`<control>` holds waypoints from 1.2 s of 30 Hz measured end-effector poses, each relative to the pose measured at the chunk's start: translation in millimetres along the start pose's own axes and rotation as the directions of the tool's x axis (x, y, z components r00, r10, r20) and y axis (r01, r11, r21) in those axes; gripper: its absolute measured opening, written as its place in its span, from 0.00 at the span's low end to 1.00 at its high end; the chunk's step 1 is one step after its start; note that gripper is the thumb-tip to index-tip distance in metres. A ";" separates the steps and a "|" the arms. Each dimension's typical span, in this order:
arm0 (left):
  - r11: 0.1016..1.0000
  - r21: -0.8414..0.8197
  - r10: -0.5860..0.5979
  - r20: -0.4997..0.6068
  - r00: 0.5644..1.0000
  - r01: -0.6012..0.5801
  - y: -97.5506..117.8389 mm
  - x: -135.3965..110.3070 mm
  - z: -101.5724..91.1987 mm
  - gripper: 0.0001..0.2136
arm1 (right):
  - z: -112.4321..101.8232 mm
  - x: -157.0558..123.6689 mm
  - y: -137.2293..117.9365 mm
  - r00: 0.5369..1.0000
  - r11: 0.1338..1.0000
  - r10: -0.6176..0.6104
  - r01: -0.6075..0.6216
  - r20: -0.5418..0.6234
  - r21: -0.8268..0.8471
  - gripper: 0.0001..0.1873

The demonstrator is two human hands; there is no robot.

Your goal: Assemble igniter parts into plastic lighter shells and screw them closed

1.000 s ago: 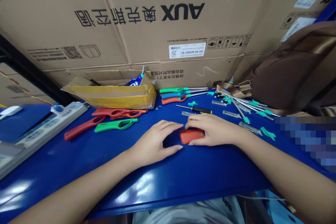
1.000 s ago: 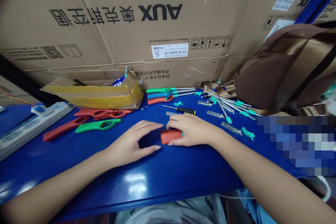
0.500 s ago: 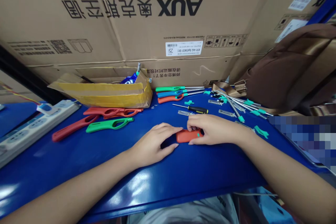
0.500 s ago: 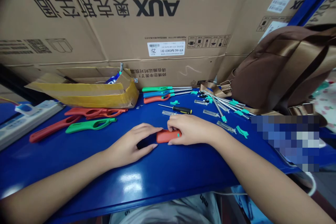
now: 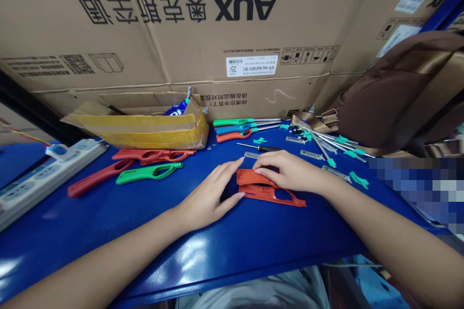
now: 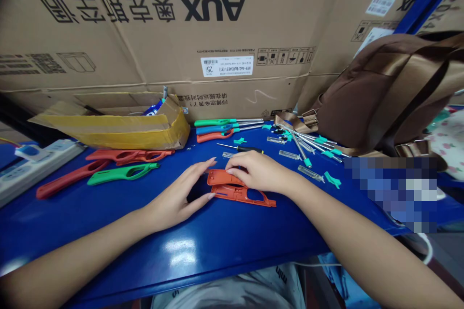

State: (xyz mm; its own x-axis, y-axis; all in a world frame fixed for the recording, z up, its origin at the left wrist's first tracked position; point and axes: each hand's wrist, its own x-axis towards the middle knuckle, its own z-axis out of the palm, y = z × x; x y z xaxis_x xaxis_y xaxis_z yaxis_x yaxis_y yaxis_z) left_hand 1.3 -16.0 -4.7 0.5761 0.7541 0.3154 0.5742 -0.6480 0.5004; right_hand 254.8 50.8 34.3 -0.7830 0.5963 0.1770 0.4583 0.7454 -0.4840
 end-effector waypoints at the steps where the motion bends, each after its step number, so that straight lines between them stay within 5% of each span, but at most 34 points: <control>1: 1.000 0.005 0.005 -0.018 1.000 -0.005 0.2 0.0 -0.1 0.31 | 0.3 0.3 2.2 1.000 1.000 0.009 -0.009 -0.015 -0.003 0.10; 8: 0.983 0.083 0.163 0.031 0.986 -0.165 4.3 2.1 -3.2 0.16 | 3.7 2.2 9.7 0.994 0.985 0.103 -0.106 -0.027 -0.139 0.09; 16: 0.928 0.050 0.355 0.189 0.916 -0.370 3.5 4.5 -4.6 0.18 | -4.5 1.4 12.9 0.979 0.986 0.128 -0.144 -0.159 -0.089 0.14; 26: 0.911 0.166 0.353 0.161 0.922 -0.378 2.5 3.7 -12.0 0.15 | -18.3 -8.1 11.0 0.992 0.999 0.038 -0.033 0.123 -0.042 0.04; 32: 0.945 0.185 0.269 0.028 0.963 -0.270 0.0 4.6 -15.5 0.15 | -0.6 -1.5 8.8 0.996 0.999 -0.047 0.048 0.077 -0.004 0.05; 36: 0.962 0.171 0.209 0.034 0.977 -0.212 -4.0 5.7 -12.1 0.15 | 7.0 2.7 7.3 0.993 0.993 -0.119 0.120 -0.019 0.025 0.08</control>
State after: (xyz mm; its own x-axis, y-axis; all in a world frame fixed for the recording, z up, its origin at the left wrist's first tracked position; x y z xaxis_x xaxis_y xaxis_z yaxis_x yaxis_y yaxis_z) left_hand -4.7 -7.8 4.9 0.7026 0.5980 0.3856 0.5301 -0.8014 0.2770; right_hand 253.2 55.8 25.3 -0.8239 0.5088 0.2495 0.3506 0.8036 -0.4810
